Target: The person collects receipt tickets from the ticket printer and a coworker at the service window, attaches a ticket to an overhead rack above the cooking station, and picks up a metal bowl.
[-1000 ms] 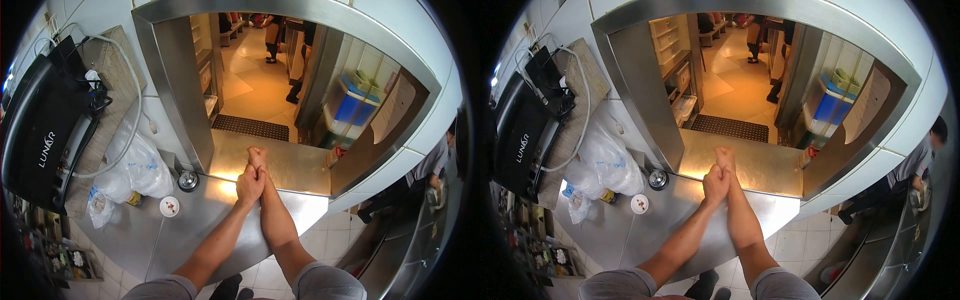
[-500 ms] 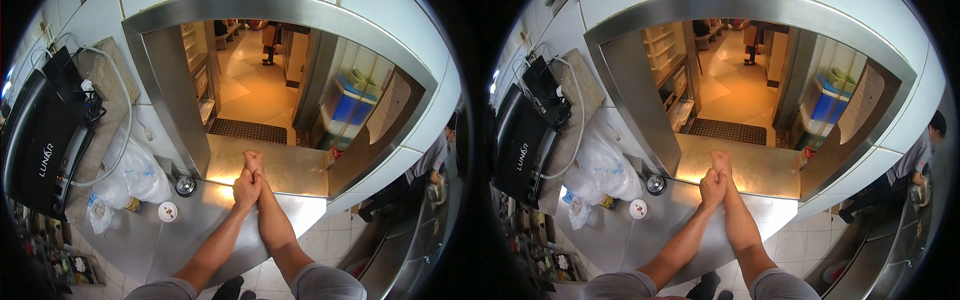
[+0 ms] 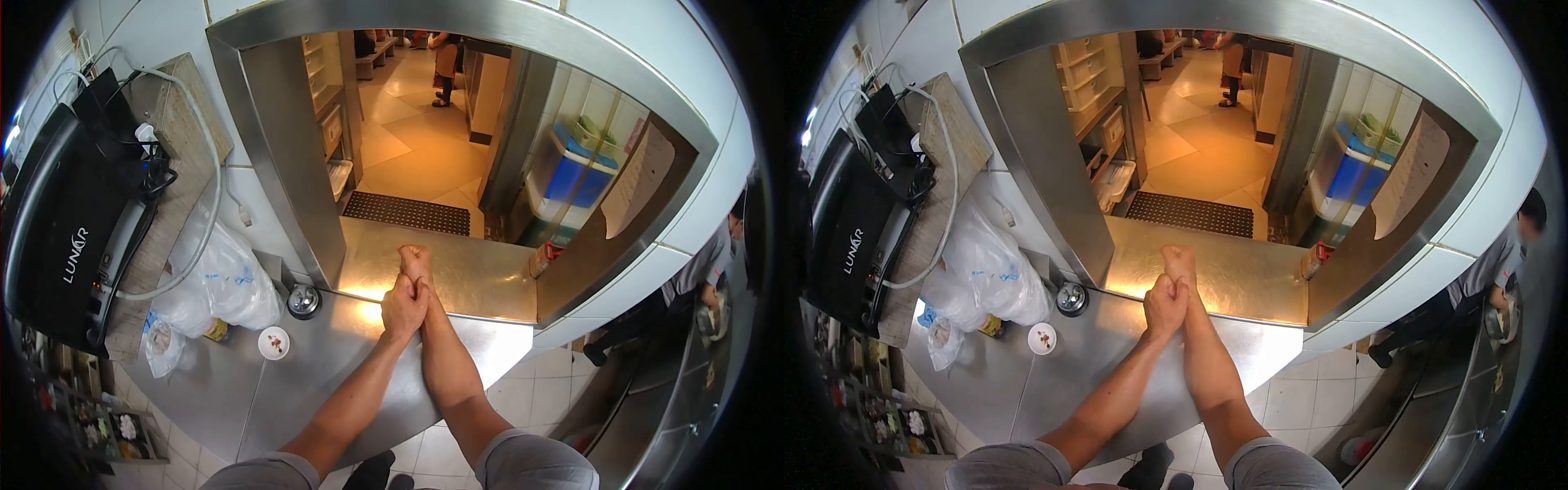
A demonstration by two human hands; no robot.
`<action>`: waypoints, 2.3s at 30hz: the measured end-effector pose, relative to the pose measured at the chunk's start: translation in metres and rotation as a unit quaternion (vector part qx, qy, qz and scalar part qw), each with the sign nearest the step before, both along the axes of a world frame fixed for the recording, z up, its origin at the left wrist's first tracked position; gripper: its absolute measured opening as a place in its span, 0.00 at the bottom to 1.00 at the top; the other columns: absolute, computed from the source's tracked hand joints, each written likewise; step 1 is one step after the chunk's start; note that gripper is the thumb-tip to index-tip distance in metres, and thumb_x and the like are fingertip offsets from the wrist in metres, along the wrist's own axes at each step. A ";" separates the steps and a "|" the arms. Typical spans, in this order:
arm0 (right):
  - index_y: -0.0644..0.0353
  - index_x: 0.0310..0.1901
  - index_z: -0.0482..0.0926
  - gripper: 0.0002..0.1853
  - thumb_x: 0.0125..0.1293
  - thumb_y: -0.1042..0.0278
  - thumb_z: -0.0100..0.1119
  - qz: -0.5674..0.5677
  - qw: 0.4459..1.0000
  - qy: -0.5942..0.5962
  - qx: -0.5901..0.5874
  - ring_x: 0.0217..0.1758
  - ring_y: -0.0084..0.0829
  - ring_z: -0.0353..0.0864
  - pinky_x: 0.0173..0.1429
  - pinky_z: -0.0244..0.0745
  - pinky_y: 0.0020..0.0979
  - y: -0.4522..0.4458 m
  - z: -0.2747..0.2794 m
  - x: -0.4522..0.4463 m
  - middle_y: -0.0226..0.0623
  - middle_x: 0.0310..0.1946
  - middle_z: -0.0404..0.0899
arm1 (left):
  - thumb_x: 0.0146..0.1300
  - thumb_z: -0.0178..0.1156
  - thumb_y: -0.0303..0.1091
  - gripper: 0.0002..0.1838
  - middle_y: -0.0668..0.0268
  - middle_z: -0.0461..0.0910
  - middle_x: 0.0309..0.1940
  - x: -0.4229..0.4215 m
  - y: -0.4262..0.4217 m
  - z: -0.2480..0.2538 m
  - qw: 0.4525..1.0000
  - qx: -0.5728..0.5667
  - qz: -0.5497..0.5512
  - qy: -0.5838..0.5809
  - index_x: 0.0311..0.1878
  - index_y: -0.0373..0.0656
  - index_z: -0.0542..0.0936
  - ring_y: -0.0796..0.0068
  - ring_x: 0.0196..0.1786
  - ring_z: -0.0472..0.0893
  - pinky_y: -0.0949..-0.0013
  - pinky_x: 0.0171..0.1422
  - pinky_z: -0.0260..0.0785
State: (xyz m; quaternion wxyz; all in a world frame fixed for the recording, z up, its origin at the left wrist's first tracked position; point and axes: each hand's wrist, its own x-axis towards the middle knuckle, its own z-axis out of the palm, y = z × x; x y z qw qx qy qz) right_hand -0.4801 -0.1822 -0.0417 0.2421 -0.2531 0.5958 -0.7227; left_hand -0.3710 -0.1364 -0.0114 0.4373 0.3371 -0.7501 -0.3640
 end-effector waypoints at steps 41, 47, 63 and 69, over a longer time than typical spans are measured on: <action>0.53 0.13 0.63 0.22 0.64 0.67 0.58 0.015 1.000 0.003 0.007 0.16 0.15 0.55 0.19 0.46 0.31 0.000 0.001 -0.002 0.18 0.12 0.59 | 0.66 0.65 0.44 0.19 0.58 0.76 0.17 0.001 -0.002 -0.001 0.999 -0.001 0.009 -0.043 0.30 0.40 0.71 0.49 0.22 0.81 0.50 0.29 0.73; 0.53 0.13 0.63 0.22 0.64 0.67 0.58 0.018 1.000 -0.004 0.005 0.16 0.14 0.55 0.19 0.46 0.31 0.001 0.002 -0.002 0.18 0.12 0.59 | 0.66 0.65 0.44 0.18 0.57 0.76 0.16 0.000 -0.002 -0.002 0.999 -0.005 0.010 -0.043 0.31 0.40 0.71 0.48 0.22 0.81 0.49 0.29 0.73; 0.53 0.13 0.64 0.21 0.64 0.67 0.58 0.012 1.000 0.001 0.019 0.17 0.15 0.55 0.20 0.47 0.32 -0.001 -0.001 -0.003 0.18 0.13 0.60 | 0.66 0.65 0.44 0.19 0.56 0.75 0.16 0.000 -0.002 -0.004 0.999 -0.006 0.006 -0.036 0.30 0.40 0.70 0.47 0.21 0.80 0.49 0.29 0.72; 0.53 0.13 0.64 0.22 0.64 0.67 0.58 0.020 1.000 -0.017 0.015 0.17 0.15 0.56 0.20 0.48 0.32 0.001 0.002 -0.003 0.18 0.12 0.60 | 0.66 0.65 0.44 0.19 0.57 0.75 0.17 0.000 -0.002 -0.003 0.999 -0.006 0.007 -0.042 0.31 0.40 0.71 0.48 0.22 0.80 0.50 0.29 0.72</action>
